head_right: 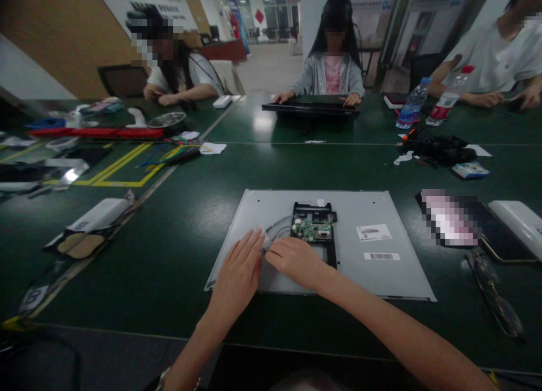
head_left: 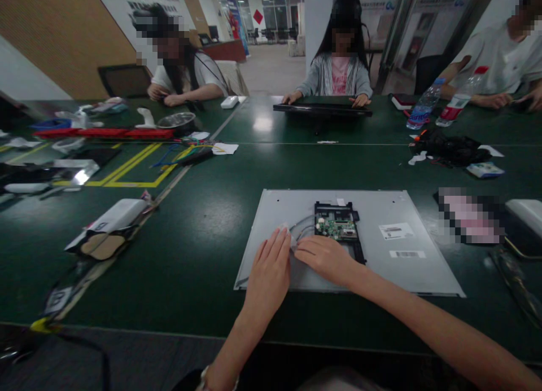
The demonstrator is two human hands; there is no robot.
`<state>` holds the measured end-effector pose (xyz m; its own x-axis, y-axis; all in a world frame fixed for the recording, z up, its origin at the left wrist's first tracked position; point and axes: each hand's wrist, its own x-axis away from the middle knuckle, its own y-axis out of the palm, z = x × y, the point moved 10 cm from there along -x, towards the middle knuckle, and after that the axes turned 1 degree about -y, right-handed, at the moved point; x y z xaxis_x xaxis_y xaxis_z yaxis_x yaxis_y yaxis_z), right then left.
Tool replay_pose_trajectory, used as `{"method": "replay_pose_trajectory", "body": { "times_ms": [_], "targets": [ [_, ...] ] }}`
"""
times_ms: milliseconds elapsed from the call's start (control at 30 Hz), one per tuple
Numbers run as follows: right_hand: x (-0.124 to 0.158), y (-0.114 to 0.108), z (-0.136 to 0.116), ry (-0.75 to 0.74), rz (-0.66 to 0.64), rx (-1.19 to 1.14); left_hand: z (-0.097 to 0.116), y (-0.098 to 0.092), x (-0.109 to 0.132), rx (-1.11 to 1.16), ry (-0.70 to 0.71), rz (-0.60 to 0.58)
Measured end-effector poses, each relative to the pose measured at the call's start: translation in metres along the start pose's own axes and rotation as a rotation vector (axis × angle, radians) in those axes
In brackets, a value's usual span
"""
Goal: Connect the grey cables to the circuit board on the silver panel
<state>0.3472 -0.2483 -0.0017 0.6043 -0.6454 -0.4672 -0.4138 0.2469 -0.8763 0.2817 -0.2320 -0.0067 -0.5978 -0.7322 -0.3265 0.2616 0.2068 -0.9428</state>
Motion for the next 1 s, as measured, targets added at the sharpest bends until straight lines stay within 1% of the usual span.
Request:
{"method": "replay_pose_trajectory", "body": {
  "times_ms": [200,367,533,733,900,1000],
  "targets": [
    [0.001,0.003,0.0,-0.002,0.004,-0.025,-0.003,0.01,0.005,-0.034,-0.037,-0.046],
    [0.002,0.006,-0.002,-0.003,-0.037,-0.023,-0.007,0.017,0.009,0.046,-0.062,-0.073],
    [0.003,0.009,-0.003,0.014,-0.087,-0.001,-0.009,0.015,0.01,0.146,-0.09,-0.049],
    [0.006,0.009,-0.005,0.0,-0.041,-0.032,-0.009,0.012,0.012,0.183,-0.085,-0.038],
    [0.008,0.008,-0.005,0.006,0.009,-0.054,-0.008,0.014,0.014,0.195,-0.077,-0.04],
    [0.009,0.009,-0.006,0.001,0.006,-0.056,-0.007,0.016,0.015,0.196,-0.072,-0.04]
  ]
}}
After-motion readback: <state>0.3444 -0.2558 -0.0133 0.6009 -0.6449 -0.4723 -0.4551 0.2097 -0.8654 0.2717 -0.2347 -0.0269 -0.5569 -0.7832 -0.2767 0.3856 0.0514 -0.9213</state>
